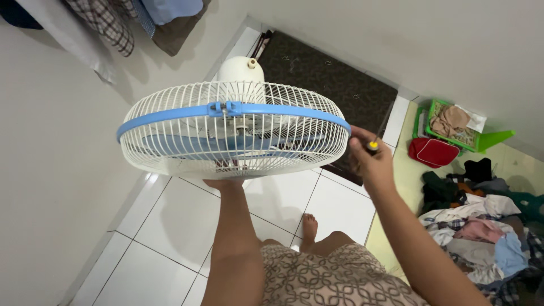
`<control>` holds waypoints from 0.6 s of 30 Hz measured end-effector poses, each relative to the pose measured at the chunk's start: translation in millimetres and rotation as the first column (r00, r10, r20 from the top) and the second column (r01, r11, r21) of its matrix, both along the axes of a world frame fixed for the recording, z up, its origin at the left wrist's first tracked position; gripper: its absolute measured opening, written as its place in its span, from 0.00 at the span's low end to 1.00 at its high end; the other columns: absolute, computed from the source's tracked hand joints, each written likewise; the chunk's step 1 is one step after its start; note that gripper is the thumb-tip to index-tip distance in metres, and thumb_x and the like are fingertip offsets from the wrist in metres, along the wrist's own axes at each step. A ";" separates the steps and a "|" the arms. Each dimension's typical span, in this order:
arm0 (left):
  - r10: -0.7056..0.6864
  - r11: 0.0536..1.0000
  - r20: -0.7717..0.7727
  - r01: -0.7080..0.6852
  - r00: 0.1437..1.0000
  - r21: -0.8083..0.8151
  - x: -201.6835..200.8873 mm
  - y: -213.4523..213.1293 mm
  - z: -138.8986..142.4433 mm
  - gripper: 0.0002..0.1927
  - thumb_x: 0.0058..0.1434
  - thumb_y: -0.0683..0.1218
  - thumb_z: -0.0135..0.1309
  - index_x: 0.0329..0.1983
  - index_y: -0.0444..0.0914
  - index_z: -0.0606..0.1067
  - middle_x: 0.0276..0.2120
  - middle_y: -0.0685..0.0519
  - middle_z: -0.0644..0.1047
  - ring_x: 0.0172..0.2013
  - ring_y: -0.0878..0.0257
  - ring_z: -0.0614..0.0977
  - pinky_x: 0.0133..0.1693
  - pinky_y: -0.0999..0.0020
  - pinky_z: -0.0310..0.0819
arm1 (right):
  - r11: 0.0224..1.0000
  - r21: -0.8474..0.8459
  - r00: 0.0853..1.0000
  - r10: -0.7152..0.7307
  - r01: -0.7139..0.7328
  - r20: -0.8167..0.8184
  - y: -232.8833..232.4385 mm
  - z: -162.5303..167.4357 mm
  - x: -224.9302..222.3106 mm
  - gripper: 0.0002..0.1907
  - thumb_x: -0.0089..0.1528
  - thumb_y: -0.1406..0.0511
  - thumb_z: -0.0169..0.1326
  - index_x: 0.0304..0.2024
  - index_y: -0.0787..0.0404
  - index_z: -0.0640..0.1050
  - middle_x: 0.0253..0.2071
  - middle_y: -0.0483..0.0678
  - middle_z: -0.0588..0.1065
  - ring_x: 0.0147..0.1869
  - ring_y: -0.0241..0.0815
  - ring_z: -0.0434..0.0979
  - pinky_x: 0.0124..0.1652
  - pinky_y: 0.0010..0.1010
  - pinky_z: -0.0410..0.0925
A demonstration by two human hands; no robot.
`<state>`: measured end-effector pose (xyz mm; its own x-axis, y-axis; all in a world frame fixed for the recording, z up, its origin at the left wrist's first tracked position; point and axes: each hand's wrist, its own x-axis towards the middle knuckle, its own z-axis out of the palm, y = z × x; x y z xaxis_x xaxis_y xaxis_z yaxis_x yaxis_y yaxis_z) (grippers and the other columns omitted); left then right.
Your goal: The person services a standing fan. They wipe the fan grille with a cloth, separate the front grille from the fan head, remove the blue fan blades, reattach the blades to the motor hub, refit the front grille, and tighten the grille fasteners using a screwdriver.
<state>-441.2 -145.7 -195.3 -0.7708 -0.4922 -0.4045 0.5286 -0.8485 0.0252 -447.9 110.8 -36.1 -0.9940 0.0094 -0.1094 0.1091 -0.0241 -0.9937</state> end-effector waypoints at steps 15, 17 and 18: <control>-0.140 0.989 0.375 0.116 0.916 0.088 3.6 4.0 7.2 0.34 0.48 0.67 0.25 0.49 0.45 0.64 0.44 0.51 0.66 0.45 0.53 0.67 0.43 0.47 0.61 | 0.971 -0.239 0.996 -0.002 0.023 0.086 4.8 -77.5 -6.5 0.17 0.58 0.60 0.43 0.47 0.62 0.63 0.23 0.42 0.67 0.22 0.29 0.64 0.19 0.19 0.59; -0.097 0.995 0.223 0.099 0.970 0.001 4.2 5.9 10.0 0.34 0.49 0.68 0.26 0.51 0.44 0.64 0.47 0.51 0.66 0.46 0.51 0.68 0.45 0.47 0.62 | 0.973 -0.226 0.994 -0.023 0.048 0.110 2.5 -68.3 -3.5 0.17 0.58 0.60 0.42 0.47 0.62 0.63 0.23 0.42 0.67 0.23 0.29 0.65 0.19 0.19 0.59; -0.079 0.996 0.141 0.085 0.987 -0.040 5.1 6.3 11.2 0.35 0.49 0.68 0.27 0.51 0.43 0.63 0.48 0.50 0.67 0.47 0.50 0.68 0.46 0.47 0.62 | 0.977 -0.209 0.997 -0.040 0.052 0.060 1.2 -61.5 -0.5 0.18 0.58 0.61 0.44 0.48 0.62 0.64 0.23 0.43 0.67 0.23 0.29 0.64 0.19 0.18 0.58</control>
<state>-436.1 -139.3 -184.2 -0.7468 -0.4502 -0.4896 0.4461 -0.8850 0.1333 -448.4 112.0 -97.6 -0.9854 0.0260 -0.1685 0.1576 -0.2378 -0.9584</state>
